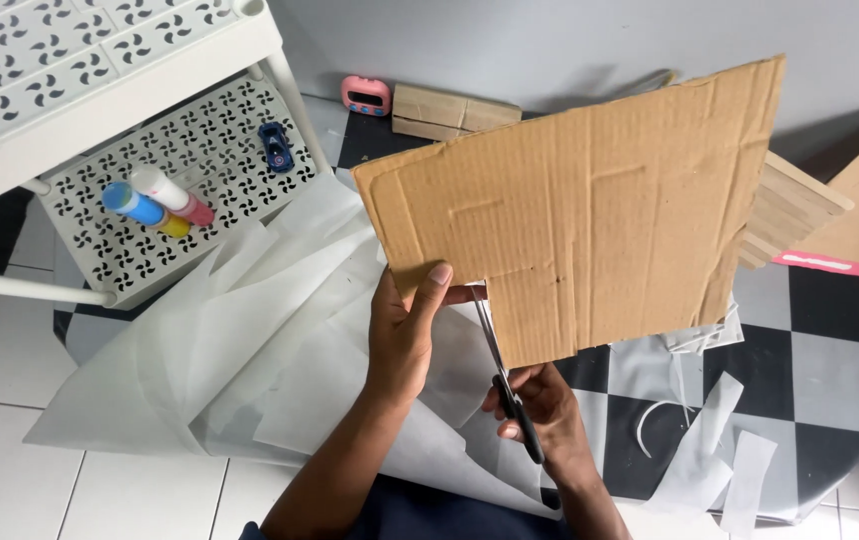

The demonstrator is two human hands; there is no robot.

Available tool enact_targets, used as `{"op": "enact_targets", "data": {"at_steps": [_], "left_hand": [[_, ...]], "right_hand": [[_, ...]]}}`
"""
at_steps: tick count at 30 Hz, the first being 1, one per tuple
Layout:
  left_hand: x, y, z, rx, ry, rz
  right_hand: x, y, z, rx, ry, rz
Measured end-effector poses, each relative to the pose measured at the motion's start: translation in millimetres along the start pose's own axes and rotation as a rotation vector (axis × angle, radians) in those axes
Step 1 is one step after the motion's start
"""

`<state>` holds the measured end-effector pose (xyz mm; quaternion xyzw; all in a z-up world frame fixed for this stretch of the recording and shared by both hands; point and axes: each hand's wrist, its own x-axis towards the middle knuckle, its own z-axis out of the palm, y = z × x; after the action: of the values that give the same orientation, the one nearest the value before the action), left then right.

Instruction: Wrapping a small box in white paper, sealing it with heat, and cutting cardboard with scissors for a craft project.

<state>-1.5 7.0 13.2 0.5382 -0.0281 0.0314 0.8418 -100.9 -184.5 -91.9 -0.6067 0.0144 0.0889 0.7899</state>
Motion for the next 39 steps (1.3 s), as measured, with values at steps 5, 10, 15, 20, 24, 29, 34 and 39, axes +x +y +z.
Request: {"op": "enact_targets", "data": {"at_steps": [5, 10, 15, 20, 24, 29, 34, 39], "left_hand": [[-8.2, -7.7, 1.3, -0.035, -0.051, -0.123], [-13.3, 2.6, 3.1, 0.025, -0.112, -0.142], [-13.2, 9.7, 2.7, 0.041, -0.192, -0.042], [-17.5, 3.6, 1.5, 0.033, -0.168, -0.091], [-18.0, 3.6, -1.1, 0.136, -0.173, -0.052], [-18.6, 0.7, -1.7, 0.147, -0.143, -0.069], [-17.3, 0.2, -0.4, 0.123, -0.155, -0.067], [-18.6, 1.0, 0.7, 0.132, -0.149, -0.088]], "right_hand": [[7.3, -5.3, 7.4, -0.069, 0.031, -0.062], [10.3, -4.6, 11.8, -0.115, 0.069, -0.112], [12.1, -3.0, 16.6, -0.068, 0.102, -0.167], [9.9, 14.8, 8.9, 0.086, 0.114, -0.121], [11.7, 8.1, 10.4, 0.032, 0.092, -0.147], [10.9, 10.8, 4.6, 0.0, 0.074, -0.159], [11.2, 20.0, -5.7, 0.046, 0.079, -0.112], [11.9, 25.0, -11.8, -0.02, 0.073, -0.115]]}}
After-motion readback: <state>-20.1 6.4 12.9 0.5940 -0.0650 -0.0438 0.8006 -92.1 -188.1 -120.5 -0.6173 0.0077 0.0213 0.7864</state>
